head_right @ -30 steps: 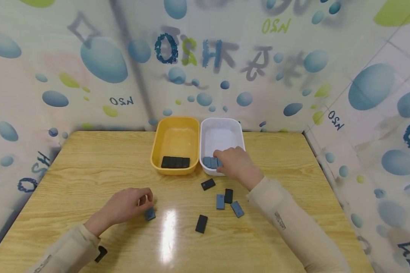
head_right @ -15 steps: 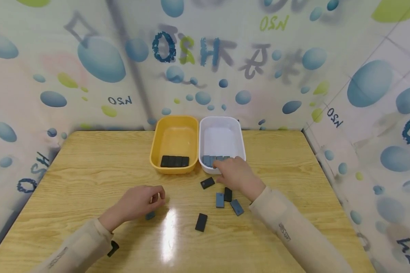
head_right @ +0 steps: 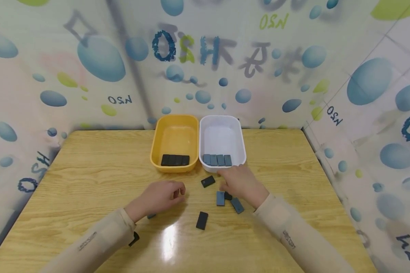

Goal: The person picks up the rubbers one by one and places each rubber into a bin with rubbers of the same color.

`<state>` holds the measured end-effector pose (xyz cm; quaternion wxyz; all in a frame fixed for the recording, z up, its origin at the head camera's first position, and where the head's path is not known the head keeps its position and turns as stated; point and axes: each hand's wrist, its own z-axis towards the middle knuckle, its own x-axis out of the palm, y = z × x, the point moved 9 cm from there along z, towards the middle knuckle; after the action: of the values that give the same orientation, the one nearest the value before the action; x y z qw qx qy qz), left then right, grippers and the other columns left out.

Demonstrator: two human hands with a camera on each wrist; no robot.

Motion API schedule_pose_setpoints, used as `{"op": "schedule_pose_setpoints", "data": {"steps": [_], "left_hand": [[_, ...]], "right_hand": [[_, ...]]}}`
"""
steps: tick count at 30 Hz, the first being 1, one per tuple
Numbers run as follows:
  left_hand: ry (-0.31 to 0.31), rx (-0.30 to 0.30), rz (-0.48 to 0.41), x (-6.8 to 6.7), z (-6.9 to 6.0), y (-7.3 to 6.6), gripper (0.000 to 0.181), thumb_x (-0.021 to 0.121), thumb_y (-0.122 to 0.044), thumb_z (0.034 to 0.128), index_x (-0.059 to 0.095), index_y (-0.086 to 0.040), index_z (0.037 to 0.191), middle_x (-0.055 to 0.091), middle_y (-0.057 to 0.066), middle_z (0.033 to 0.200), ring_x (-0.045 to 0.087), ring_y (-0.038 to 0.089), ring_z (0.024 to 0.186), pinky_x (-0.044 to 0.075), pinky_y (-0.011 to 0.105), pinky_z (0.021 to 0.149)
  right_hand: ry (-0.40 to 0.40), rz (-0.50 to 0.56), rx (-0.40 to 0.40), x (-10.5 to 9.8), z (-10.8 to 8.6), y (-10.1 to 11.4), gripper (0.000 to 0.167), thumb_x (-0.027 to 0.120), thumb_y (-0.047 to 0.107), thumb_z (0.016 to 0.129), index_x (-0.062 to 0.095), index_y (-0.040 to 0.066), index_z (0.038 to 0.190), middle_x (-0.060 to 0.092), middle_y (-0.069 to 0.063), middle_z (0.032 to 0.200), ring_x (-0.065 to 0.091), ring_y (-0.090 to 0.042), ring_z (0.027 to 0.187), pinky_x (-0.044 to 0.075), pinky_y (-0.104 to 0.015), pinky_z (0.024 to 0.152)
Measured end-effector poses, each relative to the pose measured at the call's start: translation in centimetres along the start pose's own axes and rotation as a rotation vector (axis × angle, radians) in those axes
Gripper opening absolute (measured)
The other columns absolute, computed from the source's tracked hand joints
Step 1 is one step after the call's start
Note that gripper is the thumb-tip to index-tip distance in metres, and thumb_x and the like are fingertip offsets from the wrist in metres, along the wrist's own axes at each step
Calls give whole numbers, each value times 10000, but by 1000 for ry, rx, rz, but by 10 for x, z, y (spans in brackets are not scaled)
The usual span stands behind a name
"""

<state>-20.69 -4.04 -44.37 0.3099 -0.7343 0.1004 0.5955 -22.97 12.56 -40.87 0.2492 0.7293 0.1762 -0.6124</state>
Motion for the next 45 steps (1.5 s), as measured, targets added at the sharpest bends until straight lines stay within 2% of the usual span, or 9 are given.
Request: {"op": "schedule_pose_setpoints", "data": {"steps": [3,9,17,23,27,31,37,41,45], "left_hand": [[9,11,5,1,8,-5,112,664,-315,910,649,-206,934,570,-98,725,501,62,645,407,260,580],[35,11,15,4,24,-12,137,650,-319,919,648,-216,1009,582,-96,758,521,70,655,417,257,593],[22,22,67,7,40,-21,244,634,-330,930,630,-230,1152,662,-42,1027,609,133,803,477,309,642],[68,-4,58,13,53,-23,331,610,-345,944,583,-246,1259,627,-43,1147,598,135,863,502,324,752],[70,-14,66,16,59,-25,405,618,-334,937,544,-254,1328,598,-29,1228,603,152,873,507,329,761],[52,-8,95,18,65,-29,417,628,-324,934,517,-265,1332,589,-8,1257,616,169,842,511,330,729],[20,16,188,23,71,-32,372,615,-346,947,508,-253,1291,610,10,1186,604,173,741,485,311,625],[13,28,231,30,75,-35,390,585,-377,966,503,-274,1333,597,13,1237,614,175,747,500,319,644],[30,20,224,34,78,-37,405,568,-392,973,507,-301,1363,574,11,1288,601,158,735,505,317,666]], "right_hand": [[-24,5,-21,3,-3,2,384,782,254,827,632,127,1157,708,-28,1002,595,-116,729,509,-353,706],[35,9,16,14,-8,1,341,775,288,831,653,118,1100,667,-1,823,542,-87,649,472,-303,631],[38,0,41,18,-15,-2,349,767,316,834,656,115,1097,705,-24,883,592,-107,678,485,-317,634],[23,13,31,19,-18,-4,340,770,305,831,660,105,1082,722,-57,934,630,-146,688,505,-331,625],[19,14,35,20,-19,-6,334,771,304,829,665,105,1075,723,-55,929,649,-167,706,514,-343,631],[25,10,42,22,-20,-8,335,773,314,825,668,111,1069,709,-35,872,626,-147,672,498,-330,606],[41,17,46,24,-20,-8,344,773,319,825,671,106,1075,699,-27,848,612,-128,662,491,-319,603],[54,22,56,26,-21,-10,349,770,315,829,667,102,1085,705,-34,871,634,-152,698,507,-337,634],[68,30,74,26,-22,-11,363,760,320,837,661,102,1109,717,-50,916,654,-177,732,521,-359,667]]}}
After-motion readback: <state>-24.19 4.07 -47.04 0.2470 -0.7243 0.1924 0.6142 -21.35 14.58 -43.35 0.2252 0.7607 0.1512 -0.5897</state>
